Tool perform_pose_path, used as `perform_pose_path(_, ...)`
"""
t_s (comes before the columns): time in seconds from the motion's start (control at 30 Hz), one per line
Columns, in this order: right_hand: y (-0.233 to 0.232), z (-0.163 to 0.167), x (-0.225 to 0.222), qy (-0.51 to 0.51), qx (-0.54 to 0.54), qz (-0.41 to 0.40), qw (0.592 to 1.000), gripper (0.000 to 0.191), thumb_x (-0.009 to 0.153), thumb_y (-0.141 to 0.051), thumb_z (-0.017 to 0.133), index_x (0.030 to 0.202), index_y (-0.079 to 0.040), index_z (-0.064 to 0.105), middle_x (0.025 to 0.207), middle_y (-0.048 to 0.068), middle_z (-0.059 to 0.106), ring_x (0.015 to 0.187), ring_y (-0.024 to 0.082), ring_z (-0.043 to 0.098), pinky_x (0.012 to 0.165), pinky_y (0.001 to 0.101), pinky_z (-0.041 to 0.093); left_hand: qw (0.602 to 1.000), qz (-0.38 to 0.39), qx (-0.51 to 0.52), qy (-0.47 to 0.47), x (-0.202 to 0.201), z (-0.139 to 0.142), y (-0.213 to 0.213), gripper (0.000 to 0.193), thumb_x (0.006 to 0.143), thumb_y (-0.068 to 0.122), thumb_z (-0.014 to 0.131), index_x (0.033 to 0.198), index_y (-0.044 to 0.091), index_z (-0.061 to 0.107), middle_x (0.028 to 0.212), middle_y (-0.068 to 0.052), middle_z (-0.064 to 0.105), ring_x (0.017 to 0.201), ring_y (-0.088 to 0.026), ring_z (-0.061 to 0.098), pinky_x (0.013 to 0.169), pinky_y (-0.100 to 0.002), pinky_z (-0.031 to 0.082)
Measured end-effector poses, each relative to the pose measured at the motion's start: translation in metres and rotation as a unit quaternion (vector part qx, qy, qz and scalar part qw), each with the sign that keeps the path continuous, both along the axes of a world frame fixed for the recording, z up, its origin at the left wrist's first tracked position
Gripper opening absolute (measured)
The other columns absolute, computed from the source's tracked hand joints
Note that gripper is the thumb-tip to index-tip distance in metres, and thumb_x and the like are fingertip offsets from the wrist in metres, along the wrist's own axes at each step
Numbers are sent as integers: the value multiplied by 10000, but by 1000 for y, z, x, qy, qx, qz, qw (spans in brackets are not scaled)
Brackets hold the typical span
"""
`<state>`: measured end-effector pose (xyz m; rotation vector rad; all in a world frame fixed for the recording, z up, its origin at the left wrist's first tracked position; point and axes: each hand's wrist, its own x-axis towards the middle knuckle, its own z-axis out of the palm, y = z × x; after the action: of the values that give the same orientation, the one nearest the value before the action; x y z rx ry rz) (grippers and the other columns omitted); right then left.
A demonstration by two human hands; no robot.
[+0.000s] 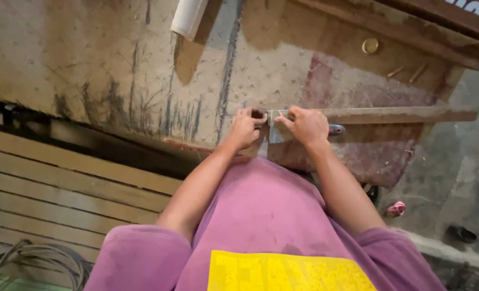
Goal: The person scrapes a long wooden plank on a workbench using a metal scraper. They hold the plank with the left hand and scrape along its length with the right hand, occasionally flipping the plank to work on different sides.
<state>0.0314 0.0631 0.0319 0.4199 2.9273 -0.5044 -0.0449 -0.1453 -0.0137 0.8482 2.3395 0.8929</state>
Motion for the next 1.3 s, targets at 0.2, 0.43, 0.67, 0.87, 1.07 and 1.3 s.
perform_pose_path(0.2, 2, 2, -4, 8, -2, 81, 997, 506, 842, -660, 712, 752, -162, 699, 683, 115, 692, 649, 356, 686, 565, 497, 530, 1000, -20, 9, -17, -7, 1, -3, 535, 709, 104, 663, 1217, 242, 762, 1308, -87, 633, 1253, -350, 508, 1070, -480, 401)
perform_pose_path(0.43, -5, -3, 3, 32, -27, 71, 997, 496, 862, -641, 710, 776, -153, 707, 692, 123, 688, 643, 347, 686, 578, 478, 532, 999, -20, 21, -27, -5, 2, -4, 512, 723, 125, 666, 1215, 237, 759, 1312, -89, 635, 1268, -345, 520, 1100, -457, 409)
perform_pose_path(0.67, -7, 3, -2, -5, -17, 48, 999, 490, 837, -652, 705, 799, -165, 741, 712, 128, 707, 678, 353, 703, 598, 491, 539, 999, -13, 2, -32, -8, 2, -2, 520, 713, 103, 663, 1200, 245, 777, 1308, -95, 638, 1229, -362, 515, 1076, -467, 403)
perform_pose_path(0.87, -12, -3, -2, -11, 1, -25, 1000, 493, 860, -649, 697, 876, -159, 746, 745, 156, 716, 710, 383, 701, 617, 507, 538, 999, 1, 39, -23, -8, -6, -5, 474, 746, 123, 670, 1195, 228, 779, 1254, -95, 676, 1205, -341, 573, 1061, -448, 445)
perform_pose_path(1.07, 0, -3, 14, 8, -141, -147, 979, 453, 963, -522, 634, 1184, -126, 630, 911, 185, 734, 892, 413, 697, 770, 508, 537, 992, 105, 68, 22, 10, 2, 2, 678, 675, 273, 814, 1317, 102, 679, 1214, -157, 630, 1154, -386, 557, 999, -480, 457)
perform_pose_path(1.3, 18, 38, 7, -102, -171, -29, 980, 628, 953, -385, 674, 1543, -265, 496, 1335, 226, 561, 1123, 419, 620, 945, 484, 522, 992, 89, -5, 86, 20, 5, 15, 546, 693, 266, 848, 1226, 225, 733, 1218, -103, 623, 1160, -330, 555, 1024, -510, 404)
